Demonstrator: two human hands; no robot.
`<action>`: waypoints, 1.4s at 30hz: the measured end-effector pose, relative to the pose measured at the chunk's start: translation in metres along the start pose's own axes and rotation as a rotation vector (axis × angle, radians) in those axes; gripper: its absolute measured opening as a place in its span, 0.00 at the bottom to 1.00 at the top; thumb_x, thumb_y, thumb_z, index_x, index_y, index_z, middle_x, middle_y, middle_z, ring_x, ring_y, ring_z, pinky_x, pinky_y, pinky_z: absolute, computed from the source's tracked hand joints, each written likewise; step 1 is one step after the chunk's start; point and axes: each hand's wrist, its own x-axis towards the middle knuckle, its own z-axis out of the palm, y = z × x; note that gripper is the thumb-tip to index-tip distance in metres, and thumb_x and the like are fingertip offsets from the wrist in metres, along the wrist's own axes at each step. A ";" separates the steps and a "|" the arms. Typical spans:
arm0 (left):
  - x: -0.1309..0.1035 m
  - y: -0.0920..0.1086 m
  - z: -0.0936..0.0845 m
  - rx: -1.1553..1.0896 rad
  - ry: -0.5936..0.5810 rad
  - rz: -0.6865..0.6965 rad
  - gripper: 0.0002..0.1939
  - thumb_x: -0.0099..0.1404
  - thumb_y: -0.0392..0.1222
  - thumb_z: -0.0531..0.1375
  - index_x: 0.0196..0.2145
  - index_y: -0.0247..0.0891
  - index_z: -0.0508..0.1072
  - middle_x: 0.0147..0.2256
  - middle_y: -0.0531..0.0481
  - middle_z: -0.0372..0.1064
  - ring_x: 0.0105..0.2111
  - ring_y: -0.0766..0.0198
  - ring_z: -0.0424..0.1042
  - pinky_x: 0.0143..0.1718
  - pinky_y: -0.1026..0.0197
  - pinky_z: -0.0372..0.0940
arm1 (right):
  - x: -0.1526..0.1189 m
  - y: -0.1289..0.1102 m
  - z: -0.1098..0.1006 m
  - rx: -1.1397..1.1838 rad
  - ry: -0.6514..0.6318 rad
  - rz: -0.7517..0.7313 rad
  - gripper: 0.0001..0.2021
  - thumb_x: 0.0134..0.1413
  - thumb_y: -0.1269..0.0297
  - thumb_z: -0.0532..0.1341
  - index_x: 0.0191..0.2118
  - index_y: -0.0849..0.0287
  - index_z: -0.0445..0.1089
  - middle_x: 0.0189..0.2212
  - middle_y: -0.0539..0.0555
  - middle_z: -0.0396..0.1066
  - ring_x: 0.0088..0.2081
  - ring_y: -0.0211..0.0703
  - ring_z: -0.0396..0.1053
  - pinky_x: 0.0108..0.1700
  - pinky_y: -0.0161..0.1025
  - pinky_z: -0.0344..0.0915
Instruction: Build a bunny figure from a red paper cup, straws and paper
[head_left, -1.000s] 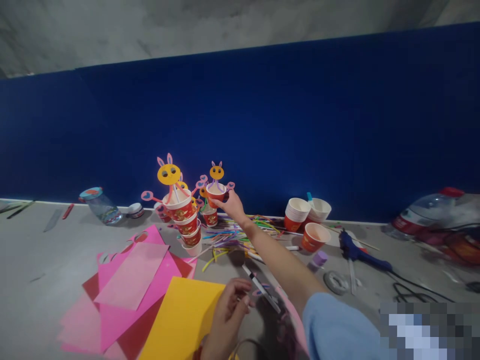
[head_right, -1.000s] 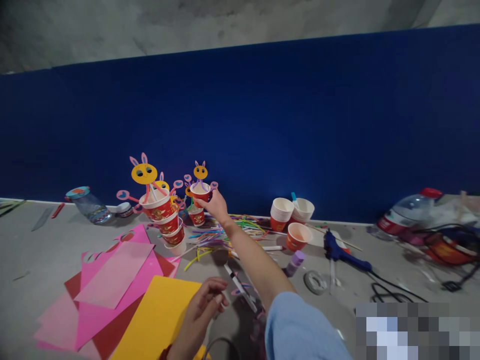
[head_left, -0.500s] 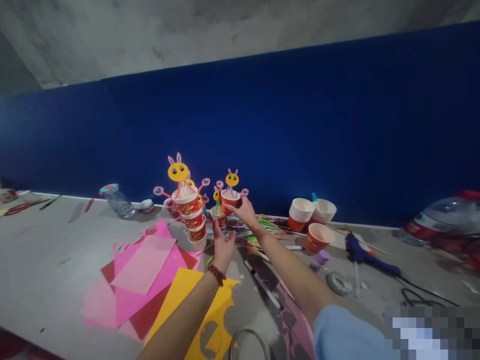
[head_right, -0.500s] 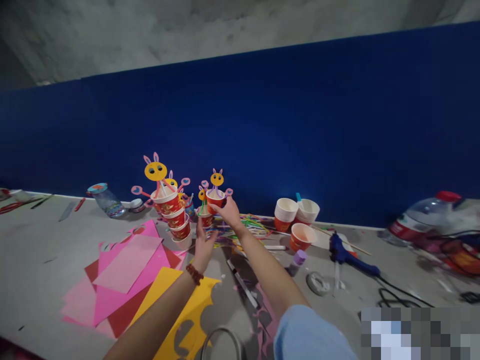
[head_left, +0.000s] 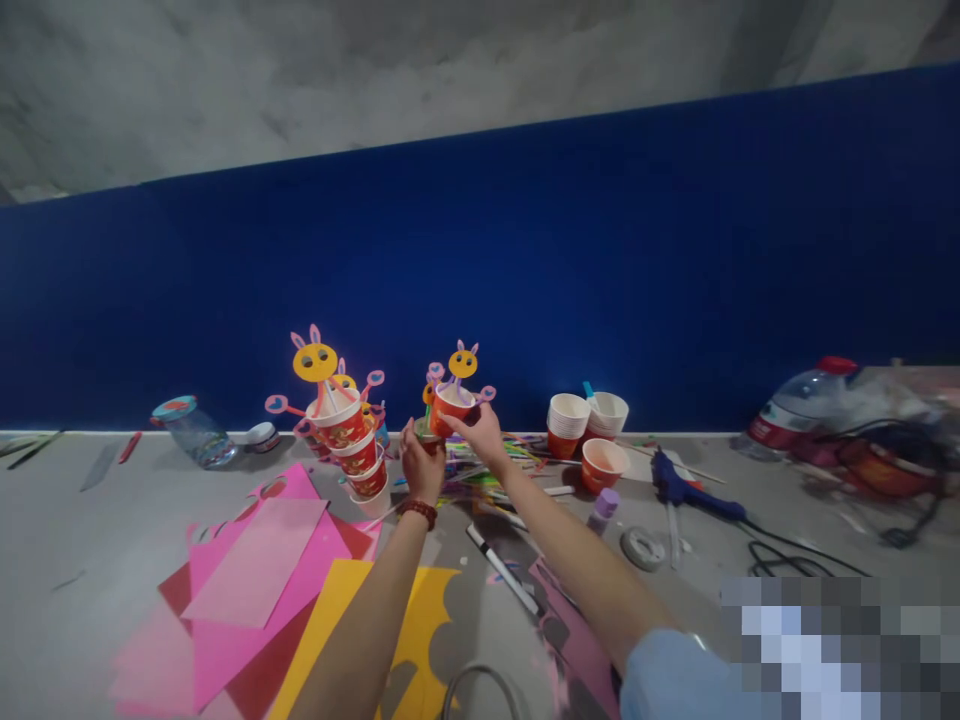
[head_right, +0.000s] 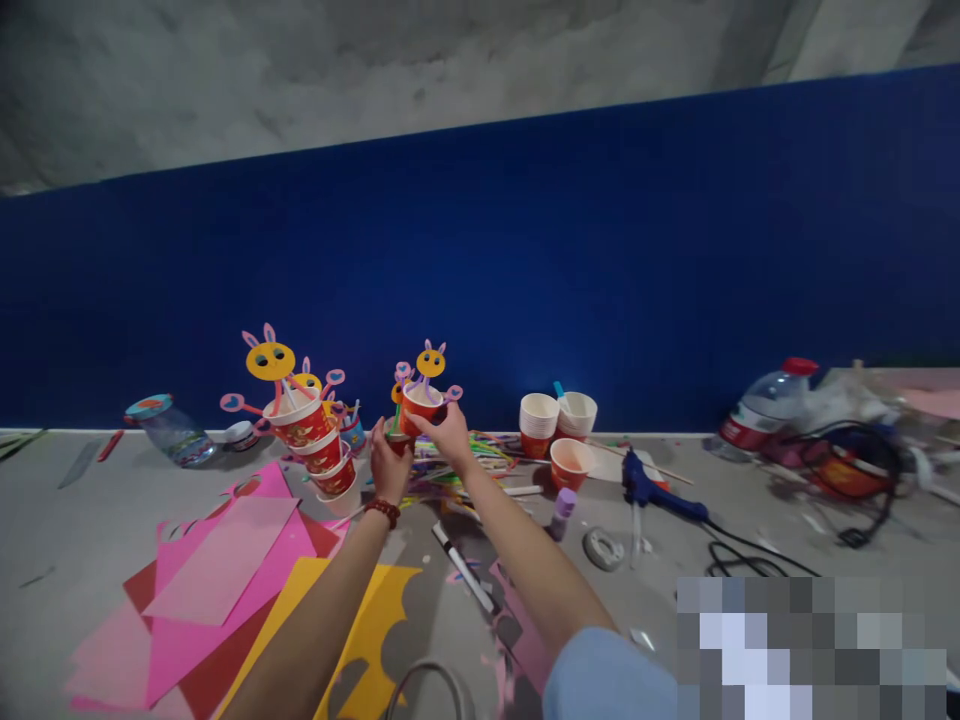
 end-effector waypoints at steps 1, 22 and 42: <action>-0.002 0.007 -0.002 -0.026 -0.020 0.037 0.38 0.58 0.37 0.63 0.64 0.33 0.55 0.62 0.31 0.58 0.65 0.46 0.55 0.65 0.44 0.53 | -0.003 -0.008 -0.005 0.037 0.023 -0.010 0.29 0.43 0.53 0.71 0.50 0.61 0.65 0.46 0.63 0.76 0.45 0.53 0.76 0.47 0.47 0.73; -0.137 0.058 -0.068 -0.395 -0.312 0.115 0.45 0.59 0.51 0.67 0.67 0.42 0.51 0.64 0.35 0.56 0.63 0.44 0.60 0.62 0.43 0.59 | -0.157 -0.079 -0.068 -0.110 0.157 -0.187 0.33 0.40 0.65 0.74 0.54 0.55 0.63 0.47 0.58 0.72 0.51 0.55 0.70 0.54 0.50 0.68; -0.136 0.057 -0.079 -0.216 -0.261 0.358 0.48 0.58 0.48 0.69 0.68 0.43 0.47 0.62 0.35 0.58 0.62 0.43 0.61 0.60 0.41 0.60 | -0.176 -0.081 -0.090 -0.193 0.080 -0.261 0.31 0.40 0.65 0.73 0.52 0.46 0.65 0.42 0.53 0.74 0.43 0.58 0.73 0.50 0.58 0.69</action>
